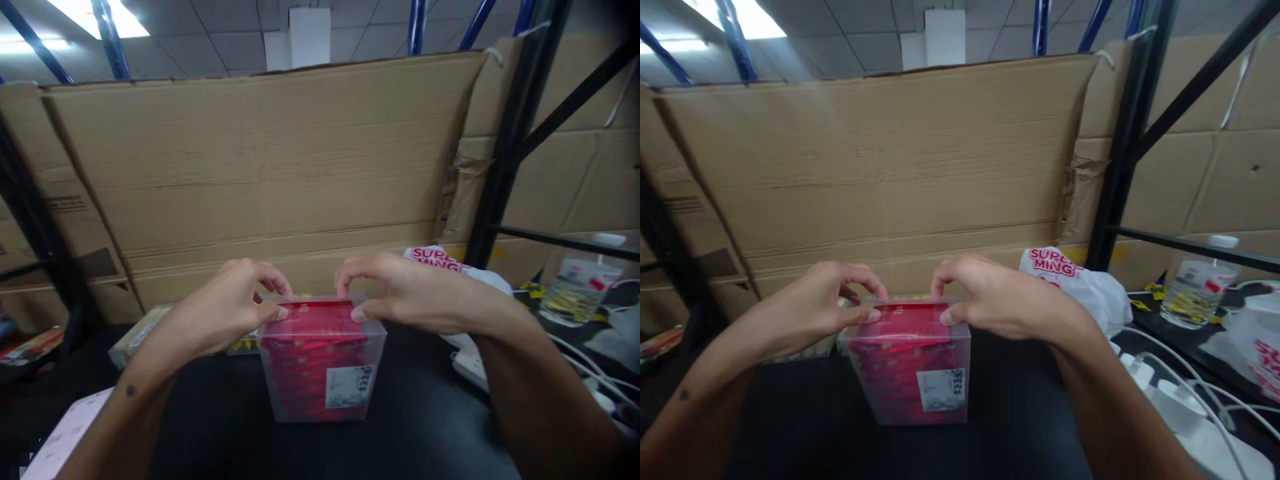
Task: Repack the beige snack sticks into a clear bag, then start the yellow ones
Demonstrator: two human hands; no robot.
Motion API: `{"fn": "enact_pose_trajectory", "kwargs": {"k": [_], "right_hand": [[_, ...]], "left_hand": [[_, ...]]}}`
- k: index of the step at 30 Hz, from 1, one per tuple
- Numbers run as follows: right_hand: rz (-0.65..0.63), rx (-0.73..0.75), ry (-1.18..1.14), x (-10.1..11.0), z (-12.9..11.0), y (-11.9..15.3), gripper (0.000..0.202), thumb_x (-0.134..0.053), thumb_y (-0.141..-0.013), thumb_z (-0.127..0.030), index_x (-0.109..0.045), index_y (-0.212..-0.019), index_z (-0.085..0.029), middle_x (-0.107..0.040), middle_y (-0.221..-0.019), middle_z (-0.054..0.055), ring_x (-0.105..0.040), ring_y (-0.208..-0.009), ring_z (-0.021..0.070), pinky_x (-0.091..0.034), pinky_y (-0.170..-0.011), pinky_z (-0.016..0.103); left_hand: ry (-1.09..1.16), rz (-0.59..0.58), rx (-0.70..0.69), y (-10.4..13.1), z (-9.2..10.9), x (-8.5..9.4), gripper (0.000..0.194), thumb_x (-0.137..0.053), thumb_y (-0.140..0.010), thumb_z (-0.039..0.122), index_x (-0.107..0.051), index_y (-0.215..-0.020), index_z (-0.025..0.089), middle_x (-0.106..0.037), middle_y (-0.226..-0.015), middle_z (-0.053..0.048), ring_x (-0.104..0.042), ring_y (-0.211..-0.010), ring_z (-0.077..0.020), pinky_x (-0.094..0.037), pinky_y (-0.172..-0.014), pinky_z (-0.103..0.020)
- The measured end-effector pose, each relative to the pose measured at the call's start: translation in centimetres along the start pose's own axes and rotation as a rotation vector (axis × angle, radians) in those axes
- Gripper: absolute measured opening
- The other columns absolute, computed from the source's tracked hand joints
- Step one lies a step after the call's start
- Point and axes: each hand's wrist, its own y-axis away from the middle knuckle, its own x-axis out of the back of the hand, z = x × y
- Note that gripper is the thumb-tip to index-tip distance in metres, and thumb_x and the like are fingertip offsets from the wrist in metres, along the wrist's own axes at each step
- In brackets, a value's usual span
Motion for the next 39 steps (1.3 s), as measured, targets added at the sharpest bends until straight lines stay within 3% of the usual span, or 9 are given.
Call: {"fn": "enact_pose_trajectory", "kwargs": {"k": [9, 13, 17, 23, 32, 39], "right_hand": [[0.121, -0.009, 0.166, -1.0, -1.5, 1.2, 0.012, -0.059, -0.089, -0.018, -0.067, -0.095, -0.024, -0.07, -0.101, 0.003, -0.062, -0.097, 0.0222, -0.044, -0.087, 0.033], [0.08, -0.008, 0.174, -1.4, -2.3, 1.6, 0.009, -0.056, -0.091, -0.019, -0.064, -0.09, -0.023, -0.068, -0.093, 0.003, -0.06, -0.087, 0.0208, -0.042, -0.078, 0.033], [0.041, -0.008, 0.229, -1.4, -3.0, 2.1, 0.013, -0.053, -0.094, -0.016, -0.063, -0.088, -0.022, -0.068, -0.095, 0.004, -0.059, -0.088, 0.0211, -0.04, -0.073, 0.032], [0.015, 0.025, 0.281, -1.3, -3.5, 3.0, 0.013, -0.053, -0.096, -0.019, -0.064, -0.09, -0.023, -0.069, -0.091, 0.002, -0.062, -0.084, 0.0205, -0.042, -0.07, 0.032], [0.093, 0.114, 0.344, -1.4, -2.0, 3.5, 0.021, -0.061, -0.094, -0.031, -0.074, -0.108, -0.022, -0.077, -0.102, 0.008, -0.071, -0.092, 0.0262, -0.054, -0.086, 0.038], [0.075, 0.079, 0.345, -2.5, -1.5, 2.3, 0.022, -0.058, -0.095, -0.027, -0.076, -0.107, -0.021, -0.079, -0.099, 0.008, -0.073, -0.09, 0.0243, -0.055, -0.085, 0.034]], "left_hand": [[-0.094, 0.086, 0.03, 0.6, 1.1, -0.5, 0.013, -0.068, -0.083, 0.029, -0.078, -0.089, 0.023, -0.079, -0.089, -0.003, -0.071, -0.076, -0.0205, -0.048, -0.065, -0.028], [-0.071, 0.062, 0.008, 0.5, 1.2, -0.5, 0.011, -0.068, -0.083, 0.026, -0.079, -0.084, 0.023, -0.078, -0.086, -0.002, -0.071, -0.076, -0.0197, -0.048, -0.065, -0.028], [-0.069, 0.017, -0.03, 0.7, 0.9, -0.4, 0.013, -0.067, -0.085, 0.028, -0.079, -0.085, 0.023, -0.077, -0.084, -0.002, -0.069, -0.072, -0.0185, -0.047, -0.064, -0.028], [-0.14, 0.024, -0.138, 1.6, 1.0, 0.0, 0.018, -0.065, -0.09, 0.03, -0.081, -0.093, 0.023, -0.079, -0.105, -0.004, -0.071, -0.094, -0.0218, -0.051, -0.079, -0.028], [-0.262, -0.033, -0.203, 2.4, 0.4, 0.3, 0.03, -0.053, -0.099, 0.035, -0.077, -0.116, 0.028, -0.076, -0.12, -0.004, -0.07, -0.111, -0.0248, -0.051, -0.097, -0.033], [-0.319, -0.148, -0.177, 2.1, 0.1, -0.3, 0.048, -0.042, -0.105, 0.041, -0.055, -0.149, 0.027, -0.065, -0.144, -0.006, -0.064, -0.126, -0.0251, -0.045, -0.11, -0.037]]}}
